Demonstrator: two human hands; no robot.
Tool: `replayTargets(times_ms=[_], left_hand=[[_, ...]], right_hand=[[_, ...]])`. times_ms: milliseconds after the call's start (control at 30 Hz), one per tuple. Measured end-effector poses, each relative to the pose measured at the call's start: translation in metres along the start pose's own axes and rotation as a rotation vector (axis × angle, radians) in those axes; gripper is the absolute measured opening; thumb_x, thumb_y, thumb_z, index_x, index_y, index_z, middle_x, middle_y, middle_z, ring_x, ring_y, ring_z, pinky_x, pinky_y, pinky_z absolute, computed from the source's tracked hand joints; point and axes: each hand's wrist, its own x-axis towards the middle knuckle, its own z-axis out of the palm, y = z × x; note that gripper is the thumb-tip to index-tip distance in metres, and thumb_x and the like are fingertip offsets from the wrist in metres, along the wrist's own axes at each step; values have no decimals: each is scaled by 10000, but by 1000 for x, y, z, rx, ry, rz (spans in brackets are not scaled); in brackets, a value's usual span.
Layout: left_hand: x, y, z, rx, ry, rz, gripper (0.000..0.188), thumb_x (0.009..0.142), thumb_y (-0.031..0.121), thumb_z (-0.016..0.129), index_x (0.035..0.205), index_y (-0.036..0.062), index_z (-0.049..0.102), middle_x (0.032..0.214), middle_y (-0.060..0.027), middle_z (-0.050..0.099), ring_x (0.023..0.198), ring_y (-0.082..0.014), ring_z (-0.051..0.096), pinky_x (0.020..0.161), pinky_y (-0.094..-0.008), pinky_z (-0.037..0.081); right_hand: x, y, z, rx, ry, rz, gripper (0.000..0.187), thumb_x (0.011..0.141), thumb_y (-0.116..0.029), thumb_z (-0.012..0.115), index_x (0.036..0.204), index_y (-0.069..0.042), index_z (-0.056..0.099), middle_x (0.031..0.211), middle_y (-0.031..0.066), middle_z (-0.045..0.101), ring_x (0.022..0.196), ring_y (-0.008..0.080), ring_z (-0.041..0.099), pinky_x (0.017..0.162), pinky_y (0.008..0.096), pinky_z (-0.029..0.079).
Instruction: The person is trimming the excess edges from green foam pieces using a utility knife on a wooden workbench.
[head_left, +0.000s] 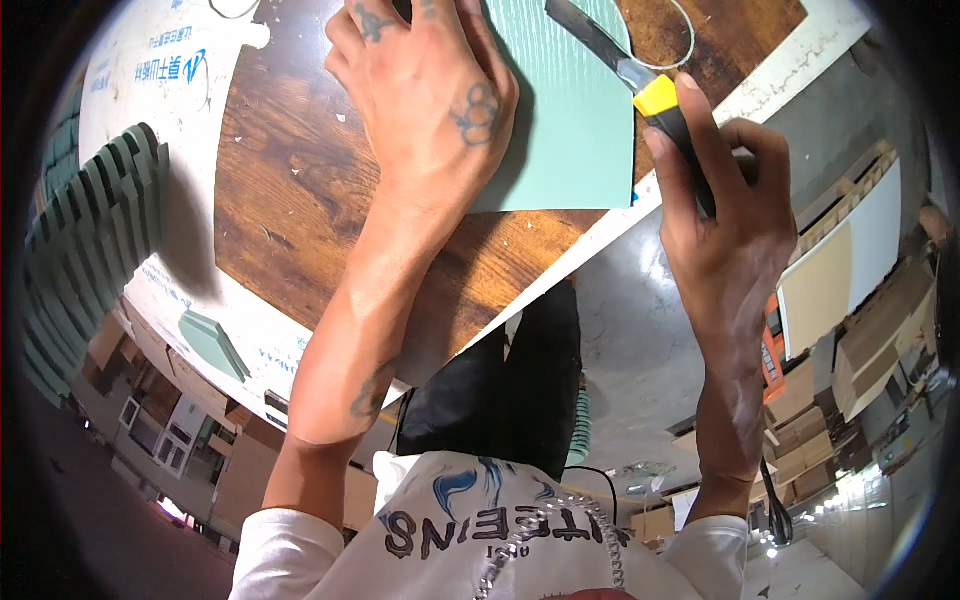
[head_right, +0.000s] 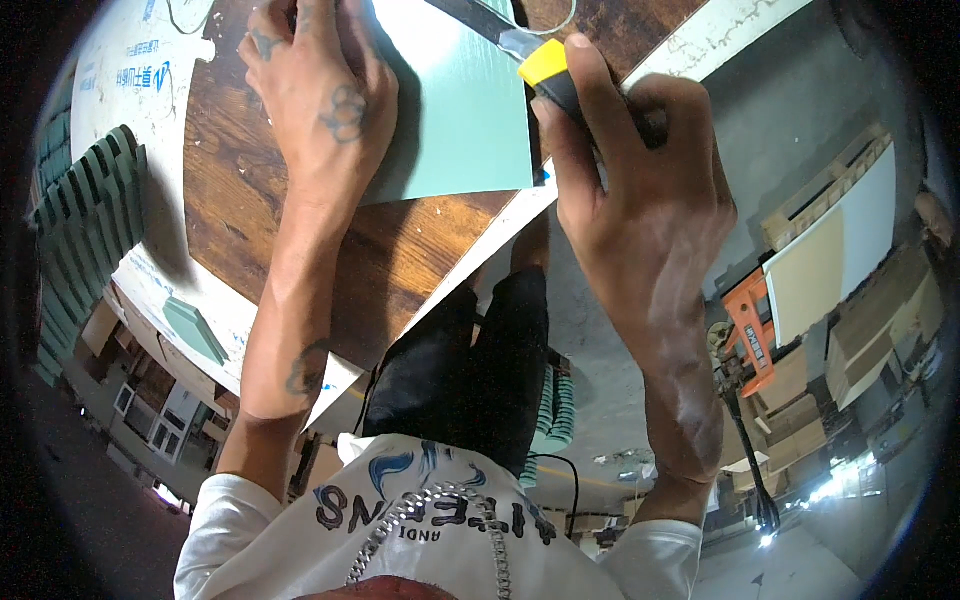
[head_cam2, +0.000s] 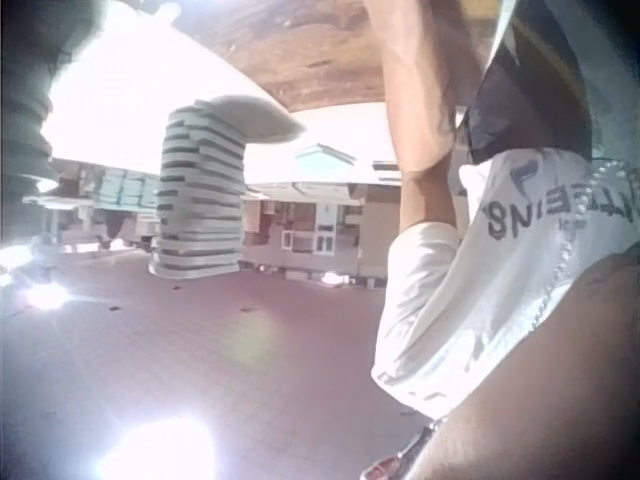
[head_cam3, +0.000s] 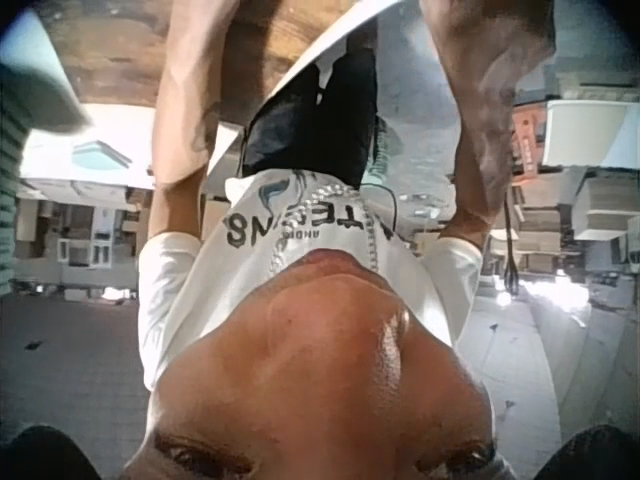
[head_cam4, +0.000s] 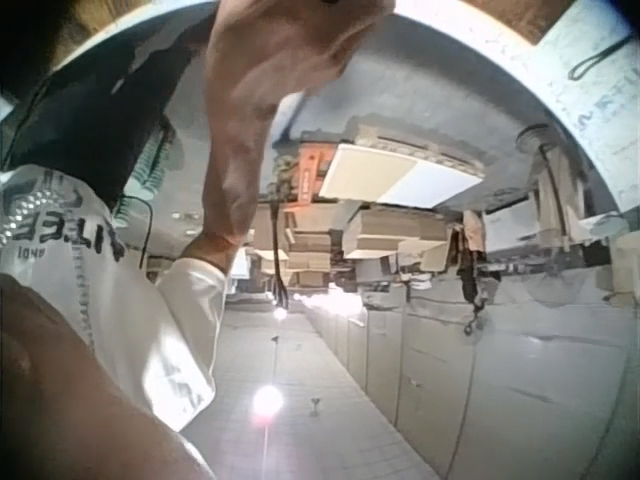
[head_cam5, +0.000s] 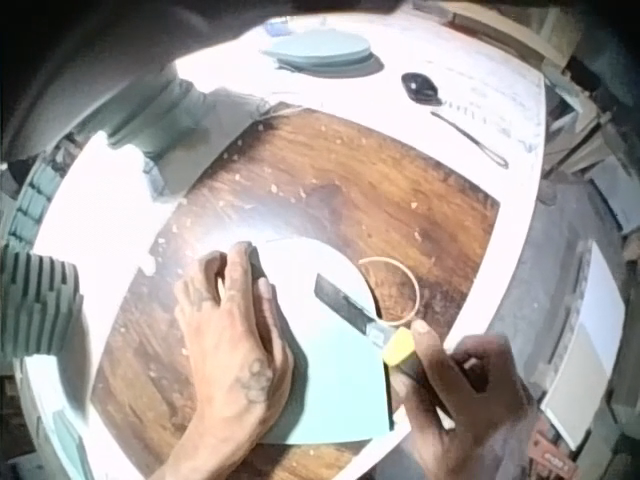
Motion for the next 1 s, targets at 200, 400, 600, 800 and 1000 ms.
replayTargets(times_ms=[200,400,600,800,1000], left_hand=[[3,-12,6,-172,-5,16,409,952,219,575,1237,-71,531,1175,-279,521,1116,-431,474,980,-555,330],[0,2,7,-62,-94,-157,417,1022,263,500,1211,-106,549,1113,-289,528,1062,-368,442,897,-597,364],[-2,-2,7,-64,-50,-147,372,1040,256,474,1208,-66,551,1079,-278,488,1042,-375,432,884,-560,388],[-3,-4,5,-72,-62,-127,354,1037,250,490,1260,-18,552,1131,-265,494,1063,-367,445,892,-556,394],[0,-7,4,-57,-31,-109,343,1023,220,524,1269,-16,562,1163,-264,510,1075,-381,461,911,-541,415]], right_hand=[[-11,8,2,-46,-10,-49,517,848,-301,806,1331,-255,628,965,30,518,771,158,588,560,287,534],[-39,3,-13,84,12,1,521,837,-197,814,1327,-128,650,961,61,598,824,212,639,616,336,549],[-25,16,-19,44,-18,5,418,858,-218,798,1249,-105,701,972,61,595,827,215,625,630,360,547],[-7,25,-18,54,-28,-66,413,868,-246,793,1259,-147,705,957,48,581,821,199,614,624,357,537],[52,33,1,82,11,-190,361,872,-206,785,1217,-120,724,934,59,595,766,165,609,593,329,519]])
